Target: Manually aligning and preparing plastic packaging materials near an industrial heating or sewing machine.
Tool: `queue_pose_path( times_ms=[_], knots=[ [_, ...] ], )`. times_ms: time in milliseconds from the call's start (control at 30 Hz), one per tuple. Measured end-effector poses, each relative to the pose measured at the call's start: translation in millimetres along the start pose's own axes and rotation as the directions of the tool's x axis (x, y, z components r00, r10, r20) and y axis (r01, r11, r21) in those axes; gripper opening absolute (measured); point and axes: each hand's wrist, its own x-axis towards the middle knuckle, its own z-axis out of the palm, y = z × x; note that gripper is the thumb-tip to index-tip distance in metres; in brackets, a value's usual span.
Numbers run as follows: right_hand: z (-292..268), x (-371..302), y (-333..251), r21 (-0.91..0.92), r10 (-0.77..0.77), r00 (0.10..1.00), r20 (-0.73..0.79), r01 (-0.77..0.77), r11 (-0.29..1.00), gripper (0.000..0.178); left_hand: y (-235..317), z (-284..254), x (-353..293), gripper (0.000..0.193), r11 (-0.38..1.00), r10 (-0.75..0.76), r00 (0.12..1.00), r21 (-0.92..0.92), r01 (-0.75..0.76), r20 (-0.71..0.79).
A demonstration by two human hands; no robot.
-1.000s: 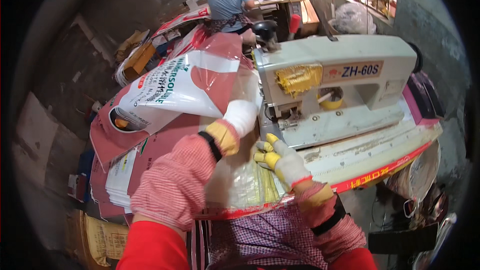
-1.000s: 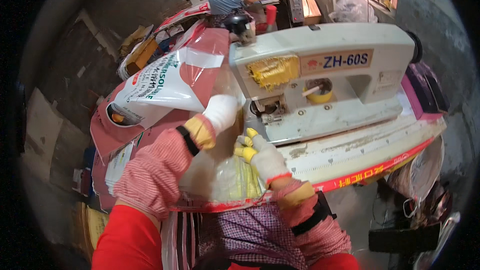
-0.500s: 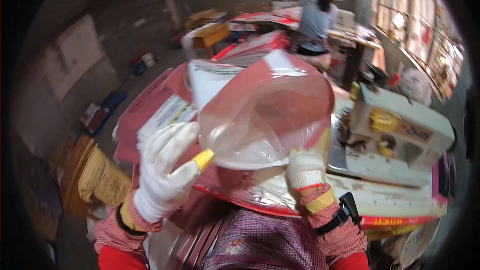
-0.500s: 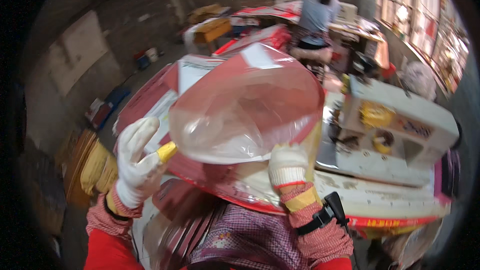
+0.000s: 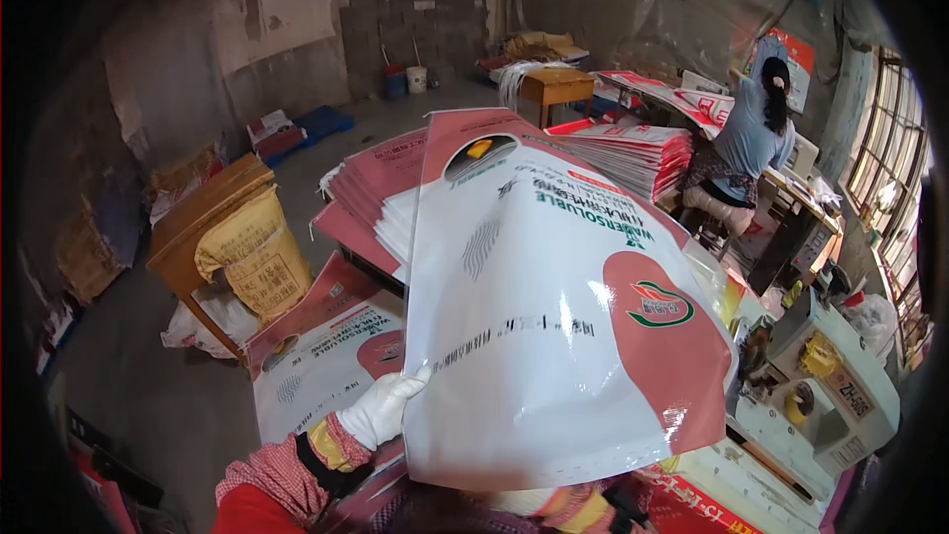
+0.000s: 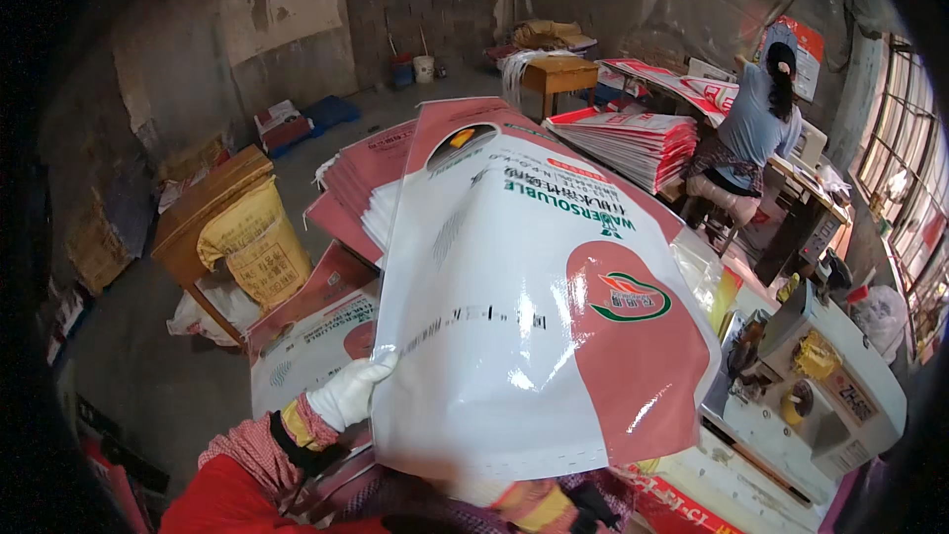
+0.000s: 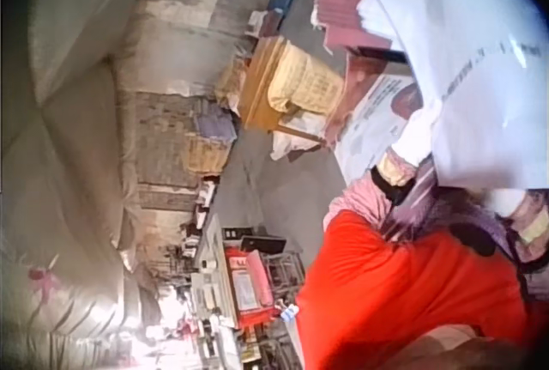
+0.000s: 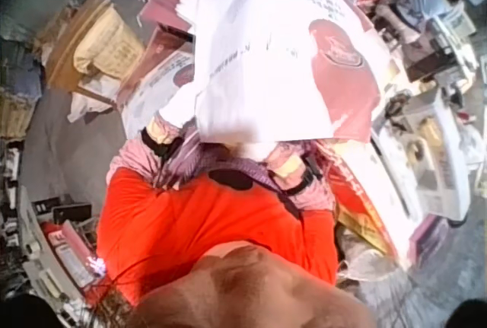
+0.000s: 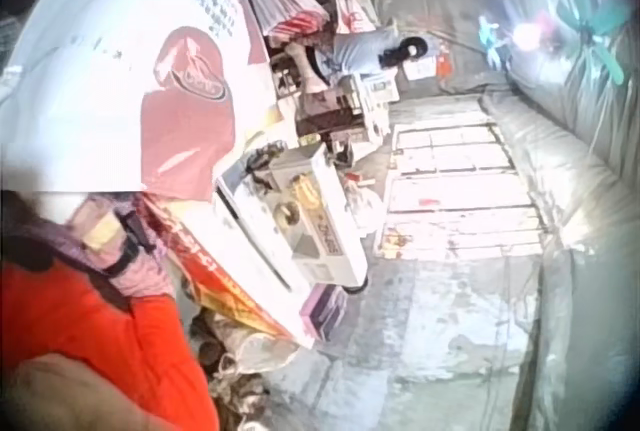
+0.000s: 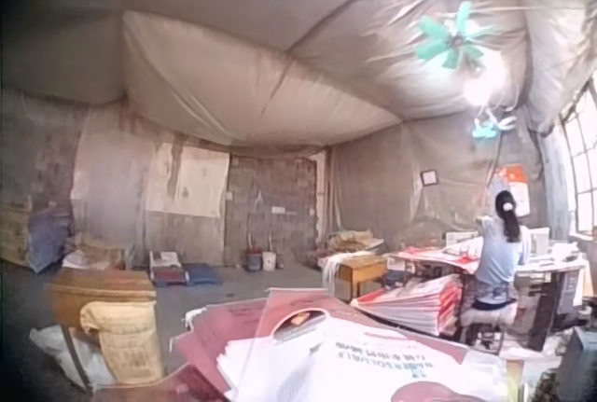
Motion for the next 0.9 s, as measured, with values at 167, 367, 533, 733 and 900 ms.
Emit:
queue_pose_path(
  times_ms=[167,367,533,733,900],
  knots=[
    [-82.7,-52.2,-22.0,0.030,0.345,0.929,0.133,-0.352,0.936,0.026,22.4,5.8,-26.1,0.034,0.925,-0.049,0.988,-0.379,-0.010,-0.145],
    [-116.0,-122.5,7.9,0.392,0.803,0.421,-0.422,-0.714,0.580,0.029,44.3,2.4,-49.1,0.036,0.988,-0.056,0.979,-0.150,0.027,-0.194],
    [-117.2,-119.5,8.7,-0.004,0.586,0.606,-0.538,-0.697,0.717,0.037,36.1,-6.0,-83.2,0.041,0.997,-0.010,0.958,0.066,0.030,-0.286],
    [-114.0,-77.4,49.7,-0.560,0.607,0.630,-0.485,-0.757,0.338,0.041,7.0,-8.8,-111.6,0.041,0.984,-0.048,0.942,0.147,0.102,-0.333],
    [-94.2,-83.4,25.7,-0.458,0.642,0.663,-0.384,-0.741,0.492,0.052,-10.7,-36.7,-127.1,0.031,0.888,0.306,0.901,0.433,-0.155,-0.306]
  ],
)
